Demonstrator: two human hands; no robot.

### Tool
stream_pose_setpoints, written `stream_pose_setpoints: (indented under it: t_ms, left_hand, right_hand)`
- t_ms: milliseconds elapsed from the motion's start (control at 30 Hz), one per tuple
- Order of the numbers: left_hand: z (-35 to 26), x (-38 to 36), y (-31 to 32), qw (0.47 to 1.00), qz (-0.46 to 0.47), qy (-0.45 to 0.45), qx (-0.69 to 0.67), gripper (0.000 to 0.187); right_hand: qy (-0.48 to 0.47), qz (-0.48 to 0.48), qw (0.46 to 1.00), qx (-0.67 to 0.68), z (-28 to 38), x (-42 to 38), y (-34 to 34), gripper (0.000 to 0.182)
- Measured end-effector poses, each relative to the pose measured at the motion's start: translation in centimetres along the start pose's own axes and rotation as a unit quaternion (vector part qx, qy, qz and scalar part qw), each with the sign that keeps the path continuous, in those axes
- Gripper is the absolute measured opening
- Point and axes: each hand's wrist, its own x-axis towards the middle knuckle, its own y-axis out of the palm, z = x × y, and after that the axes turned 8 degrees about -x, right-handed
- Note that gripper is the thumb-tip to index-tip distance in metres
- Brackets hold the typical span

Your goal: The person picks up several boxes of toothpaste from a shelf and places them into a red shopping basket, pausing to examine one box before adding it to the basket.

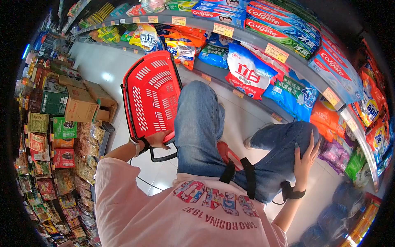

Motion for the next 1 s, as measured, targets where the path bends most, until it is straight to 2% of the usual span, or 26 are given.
stream_pose_setpoints:
  t_ms: [1000]
  left_hand:
    - [-0.4,0.0,0.2,1.0,0.004,-0.011,-0.015,0.094]
  right_hand:
    - [0.011,0.003,1.0,0.016,0.3,0.1,-0.2,0.064]
